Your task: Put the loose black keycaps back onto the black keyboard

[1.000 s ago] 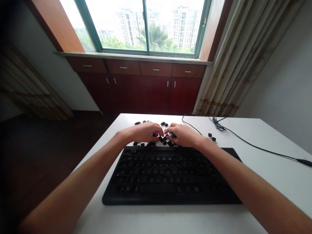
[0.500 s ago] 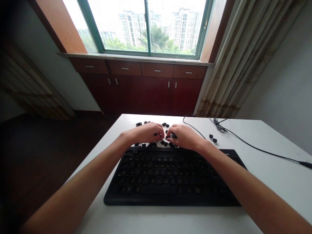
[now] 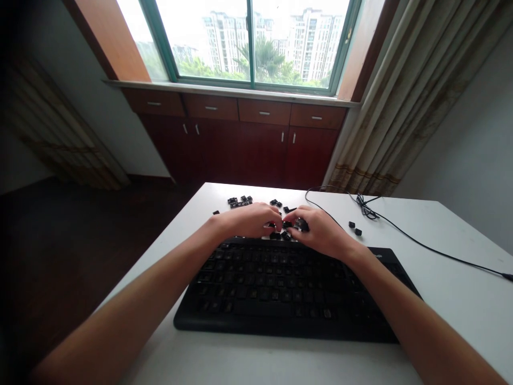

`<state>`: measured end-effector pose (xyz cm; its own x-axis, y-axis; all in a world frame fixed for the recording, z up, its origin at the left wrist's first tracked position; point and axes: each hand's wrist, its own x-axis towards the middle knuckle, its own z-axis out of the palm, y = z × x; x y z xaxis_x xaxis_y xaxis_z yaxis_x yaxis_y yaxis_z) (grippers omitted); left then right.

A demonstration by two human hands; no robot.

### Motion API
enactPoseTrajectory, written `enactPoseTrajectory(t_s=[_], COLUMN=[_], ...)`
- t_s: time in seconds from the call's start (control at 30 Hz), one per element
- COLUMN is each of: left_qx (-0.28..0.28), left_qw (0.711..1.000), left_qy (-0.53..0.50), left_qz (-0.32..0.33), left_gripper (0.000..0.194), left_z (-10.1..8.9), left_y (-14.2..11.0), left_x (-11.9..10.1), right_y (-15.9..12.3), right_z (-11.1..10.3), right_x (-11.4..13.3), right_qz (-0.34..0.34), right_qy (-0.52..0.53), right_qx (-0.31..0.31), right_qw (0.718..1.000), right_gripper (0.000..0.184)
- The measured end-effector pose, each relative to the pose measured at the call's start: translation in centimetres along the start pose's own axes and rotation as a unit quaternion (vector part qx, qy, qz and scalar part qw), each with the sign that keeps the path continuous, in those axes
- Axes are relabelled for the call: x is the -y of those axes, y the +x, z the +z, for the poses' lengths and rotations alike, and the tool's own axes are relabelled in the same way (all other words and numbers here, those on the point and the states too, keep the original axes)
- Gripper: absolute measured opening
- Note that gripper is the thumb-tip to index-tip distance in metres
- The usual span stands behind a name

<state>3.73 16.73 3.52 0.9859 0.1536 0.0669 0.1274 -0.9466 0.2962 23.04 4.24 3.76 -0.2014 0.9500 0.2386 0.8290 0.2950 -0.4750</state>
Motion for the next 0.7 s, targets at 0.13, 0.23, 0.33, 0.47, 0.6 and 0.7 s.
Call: enactPoseTrajectory(t_s=[0.13,0.23,0.33,0.47,0.6,0.7], left_qx=[-0.006,-0.035,-0.082,-0.107,-0.104,-0.098], left_qw=[0.999,0.993,0.962,0.859,0.767,0.733], left_qy=[-0.031,-0.106,-0.259,-0.493,-0.617,-0.65], left_qz=[-0.019,-0.025,-0.037,-0.089,-0.142,-0.175], left_gripper=[0.024,0.02,0.018,0.026,0.024,0.023], left_z=[-0.4,-0.7,-0.9,-1.2,-1.3,-1.2], left_y=[-0.4,-0.7,-1.0,-1.0,-0.9,-0.8], left_x=[0.0,0.4,1.0,1.4,1.4,1.3], right_y=[-0.5,-0.9,-1.1,-1.1,-1.0,-1.0], right_z=[0.0,-0.2,-0.4,-0.6,-0.5,-0.4], right_x=[-0.3,-0.6,-0.5,-0.1,0.4,0.6], right_qz=[0.026,0.049,0.052,0.046,0.04,0.04], right_qy=[0.012,0.017,0.024,0.025,0.024,0.024], right_qx=[0.009,0.005,-0.012,-0.036,-0.071,-0.086], right_qw=[1.0,0.999,0.998,0.998,0.996,0.995], right_gripper=[0.021,0.022,0.023,0.021,0.021,0.023])
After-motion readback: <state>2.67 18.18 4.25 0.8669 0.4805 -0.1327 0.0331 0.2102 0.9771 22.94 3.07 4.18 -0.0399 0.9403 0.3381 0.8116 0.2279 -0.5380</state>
